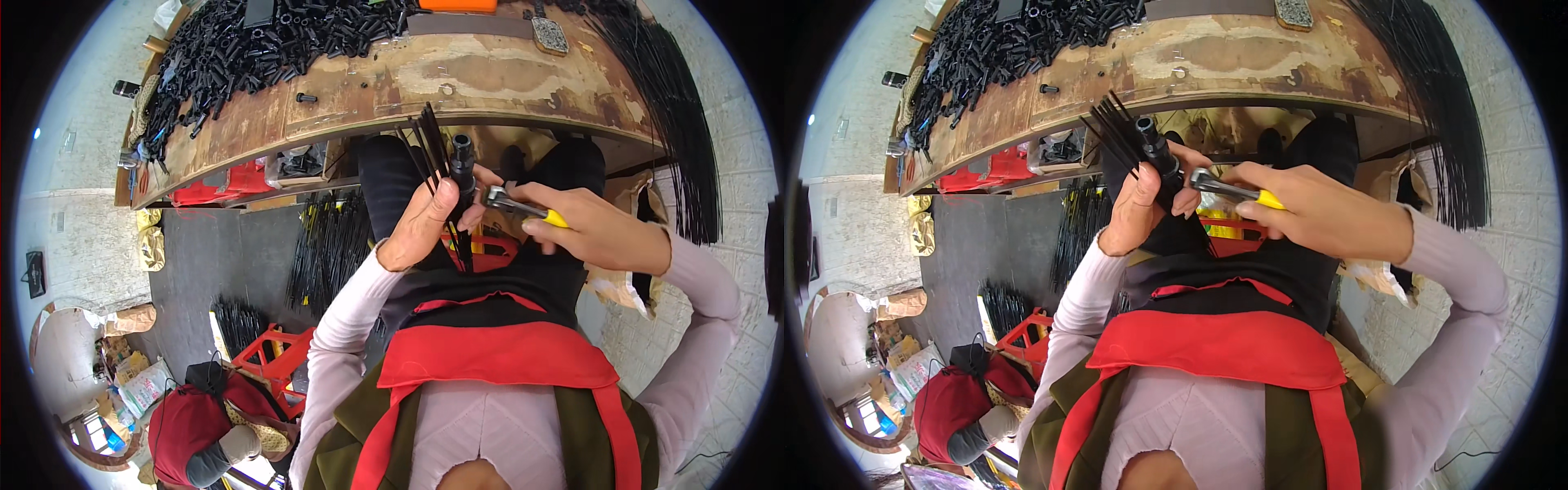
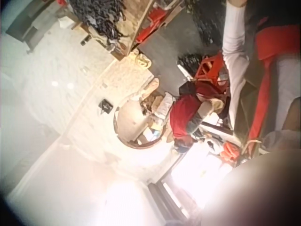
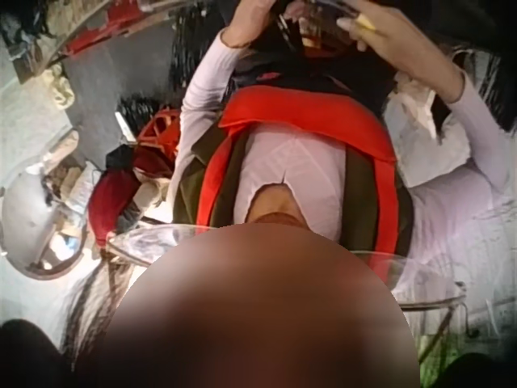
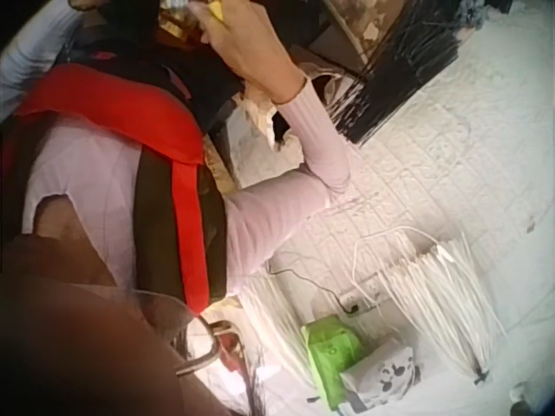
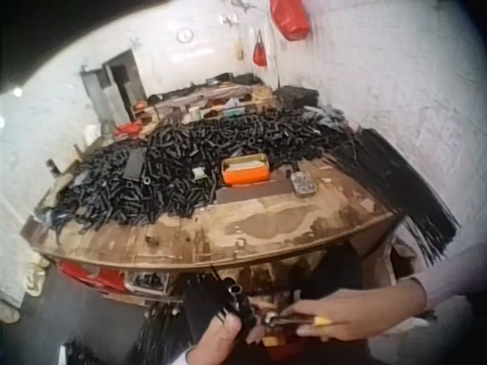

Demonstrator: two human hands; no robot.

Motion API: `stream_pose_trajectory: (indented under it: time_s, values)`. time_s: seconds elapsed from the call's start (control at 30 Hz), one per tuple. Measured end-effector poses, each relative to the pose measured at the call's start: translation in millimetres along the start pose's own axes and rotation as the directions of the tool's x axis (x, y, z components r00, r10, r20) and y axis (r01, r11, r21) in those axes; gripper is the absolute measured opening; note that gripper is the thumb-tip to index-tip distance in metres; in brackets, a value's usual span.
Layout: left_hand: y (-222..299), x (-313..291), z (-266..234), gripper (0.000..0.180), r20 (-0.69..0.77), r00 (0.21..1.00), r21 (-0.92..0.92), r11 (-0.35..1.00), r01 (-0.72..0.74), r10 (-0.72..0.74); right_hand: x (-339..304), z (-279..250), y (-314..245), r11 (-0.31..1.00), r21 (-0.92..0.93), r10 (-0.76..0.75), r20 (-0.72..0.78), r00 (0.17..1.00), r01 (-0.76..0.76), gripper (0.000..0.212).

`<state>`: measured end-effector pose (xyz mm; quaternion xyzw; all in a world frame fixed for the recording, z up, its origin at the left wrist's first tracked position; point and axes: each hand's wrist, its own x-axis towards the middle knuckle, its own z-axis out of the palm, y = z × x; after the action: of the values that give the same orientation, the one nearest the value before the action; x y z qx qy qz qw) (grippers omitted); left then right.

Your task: Assembling and preparing bundles of black cables using hand tools at a workbench.

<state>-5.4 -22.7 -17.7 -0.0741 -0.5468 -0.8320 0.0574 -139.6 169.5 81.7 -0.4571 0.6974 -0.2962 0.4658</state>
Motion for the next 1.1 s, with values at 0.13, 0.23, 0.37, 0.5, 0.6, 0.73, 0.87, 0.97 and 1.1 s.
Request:
stream_pose_trajectory:
  time_s: [0.13, 0.23, 0.37, 0.5, 0.6, 0.73, 0.87, 0.97, 1.1]
  values:
    - [-9, 8, 2, 0.058, 0.013, 0.998, 0.054, 0.997, 0.057, -0.058, -8, -28, -22, 0.965, -0.254, 0.058, -0.015, 0.998, -0.060, 0.028]
    - [-16, 17, 1, 0.048, -0.027, 0.998, 0.032, 0.998, 0.061, -0.060, 3, -45, -32, 0.925, -0.358, 0.148, 0.039, 0.988, -0.125, 0.024]
    - [-15, 25, -3, 0.045, -0.124, 0.992, -0.056, 0.998, 0.027, -0.034, 26, -34, 12, 0.913, -0.404, -0.118, -0.126, 0.985, 0.057, 0.018]
    - [-21, 33, -11, 0.044, -0.186, 0.982, 0.024, 0.999, 0.037, -0.032, 41, -29, 29, 0.855, -0.518, -0.081, -0.172, 0.982, -0.020, 0.031]
    - [-21, 31, -5, 0.046, -0.205, 0.978, -0.040, 0.999, 0.030, -0.038, 39, -21, 24, 0.760, -0.649, -0.105, -0.190, 0.976, -0.044, 0.037]
    - [-13, 23, -4, 0.052, -0.164, 0.985, -0.092, 0.995, 0.035, -0.050, 38, -15, 36, 0.663, -0.748, -0.281, -0.191, 0.940, 0.046, 0.039]
    - [-12, 39, -11, 0.062, -0.236, 0.970, 0.005, 0.998, 0.064, -0.061, 69, -38, 76, 0.576, -0.811, -0.530, -0.275, 0.802, 0.103, 0.045]
    - [7, 33, -29, 0.059, -0.519, 0.854, 0.227, 0.969, 0.097, 0.036, 83, -87, 128, 0.382, -0.909, -0.579, -0.375, 0.724, -0.166, 0.055]
    - [96, -3, -28, 0.055, -0.728, 0.556, 0.306, 0.916, -0.261, 0.402, 80, -97, 117, 0.160, -0.985, -0.815, -0.098, 0.572, 0.059, 0.035]
